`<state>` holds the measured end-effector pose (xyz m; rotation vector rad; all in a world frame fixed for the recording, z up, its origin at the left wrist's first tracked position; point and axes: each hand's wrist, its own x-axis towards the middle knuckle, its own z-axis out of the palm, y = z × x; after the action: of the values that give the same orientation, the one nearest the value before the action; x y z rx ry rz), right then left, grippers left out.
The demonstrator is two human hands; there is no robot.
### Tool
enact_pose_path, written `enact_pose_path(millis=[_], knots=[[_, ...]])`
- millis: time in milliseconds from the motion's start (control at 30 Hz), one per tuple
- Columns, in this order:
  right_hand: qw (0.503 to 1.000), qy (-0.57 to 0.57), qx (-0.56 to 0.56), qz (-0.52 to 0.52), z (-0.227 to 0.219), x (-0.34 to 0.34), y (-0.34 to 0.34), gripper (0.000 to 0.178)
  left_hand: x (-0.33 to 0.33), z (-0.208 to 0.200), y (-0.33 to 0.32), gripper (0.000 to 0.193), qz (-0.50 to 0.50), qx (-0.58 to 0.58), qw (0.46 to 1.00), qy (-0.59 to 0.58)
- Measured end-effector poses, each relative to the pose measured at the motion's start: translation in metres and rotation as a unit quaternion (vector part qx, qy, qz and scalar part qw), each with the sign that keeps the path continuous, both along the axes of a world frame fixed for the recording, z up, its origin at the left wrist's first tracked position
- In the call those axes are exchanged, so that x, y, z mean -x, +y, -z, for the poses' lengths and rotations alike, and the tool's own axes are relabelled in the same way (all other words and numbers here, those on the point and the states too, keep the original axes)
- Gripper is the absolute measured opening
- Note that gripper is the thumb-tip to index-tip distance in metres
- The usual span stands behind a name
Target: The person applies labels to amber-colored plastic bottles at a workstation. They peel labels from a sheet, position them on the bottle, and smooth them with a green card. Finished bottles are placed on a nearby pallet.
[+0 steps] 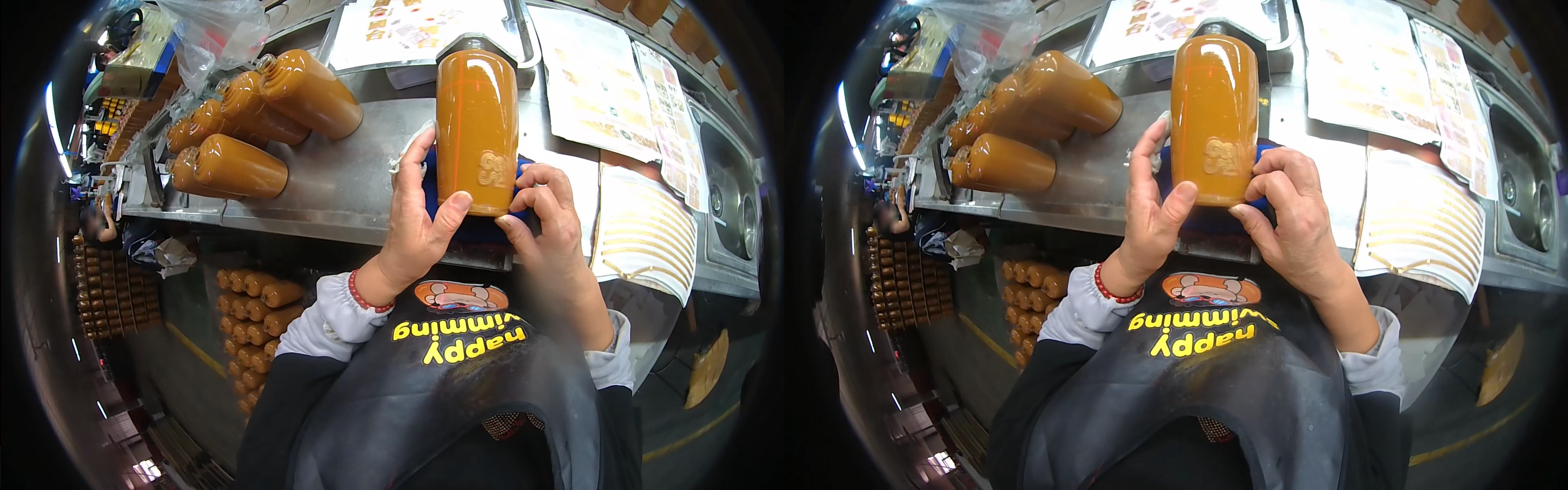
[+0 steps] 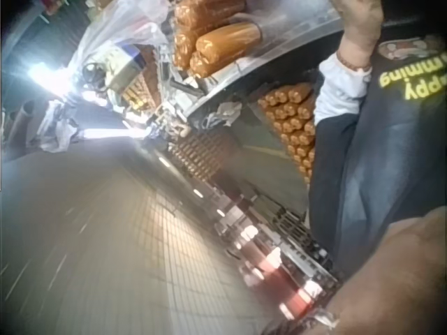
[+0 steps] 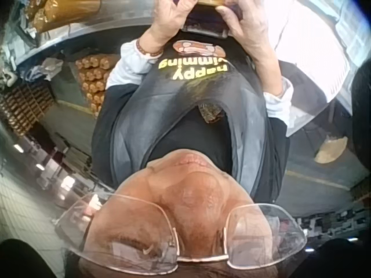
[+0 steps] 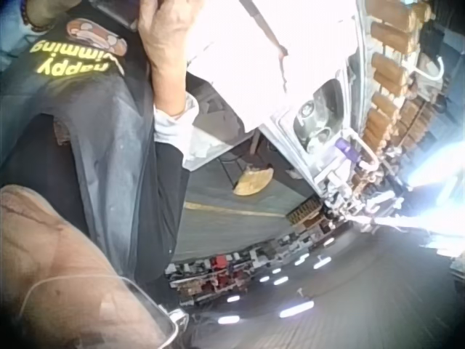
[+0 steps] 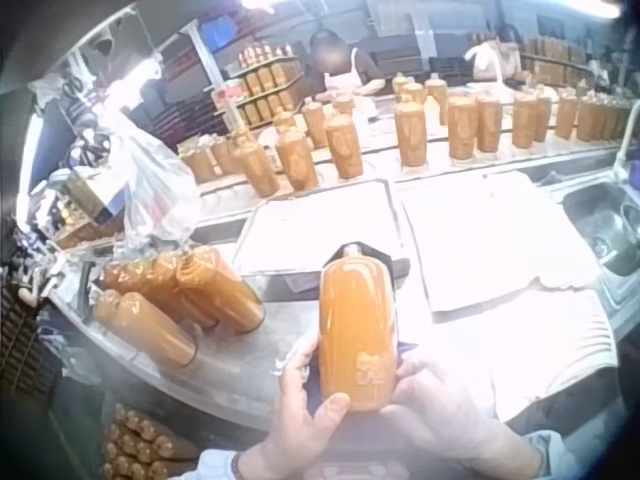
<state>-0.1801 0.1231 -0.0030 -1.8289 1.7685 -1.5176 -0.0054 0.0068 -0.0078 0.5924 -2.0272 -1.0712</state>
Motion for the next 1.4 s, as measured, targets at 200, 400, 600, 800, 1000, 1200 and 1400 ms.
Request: enact_pose_path(millis=[200, 400, 600, 800, 1000, 1200, 1400], knots=[[1.0, 0.004, -0.002, 0.0, -0.001, 0.001, 0.001, 0.029, -0.037, 0.009, 0.024, 0.037, -0.068, 0.293, 0.95, -0.085], [1.0, 0.005, 0.0, -0.001, -0.003, 0.0, 0.001, 0.028, -0.021, 0.01, 0.023, 0.037, -0.057, 0.495, 0.862, -0.095], [1.0, 0.0, -0.013, -0.004, -0.003, 0.0, 0.001, 0.027, -0.017, 0.006, 0.014, 0.039, 0.015, 0.427, 0.902, -0.056], [1.0, 0.008, -0.008, 0.005, 0.0, 0.002, 0.001, 0.026, -0.051, 0.042, 0.029, 0.048, -0.052, 0.26, 0.961, -0.075], [1.0, -0.002, 0.003, -0.015, 0.001, 0.001, 0.0, 0.025, -0.049, 0.015, 0.006, 0.04, -0.017, 0.39, 0.916, -0.093], [0.999, -0.011, 0.02, -0.031, -0.006, 0.008, 0.005, 0.024, -0.025, -0.012, -0.015, 0.039, 0.076, 0.526, 0.842, -0.095], [0.962, 0.169, -0.023, 0.212, -0.037, 0.151, 0.046, 0.019, -0.004, -0.026, -0.015, 0.035, 0.109, 0.564, 0.813, -0.1]])
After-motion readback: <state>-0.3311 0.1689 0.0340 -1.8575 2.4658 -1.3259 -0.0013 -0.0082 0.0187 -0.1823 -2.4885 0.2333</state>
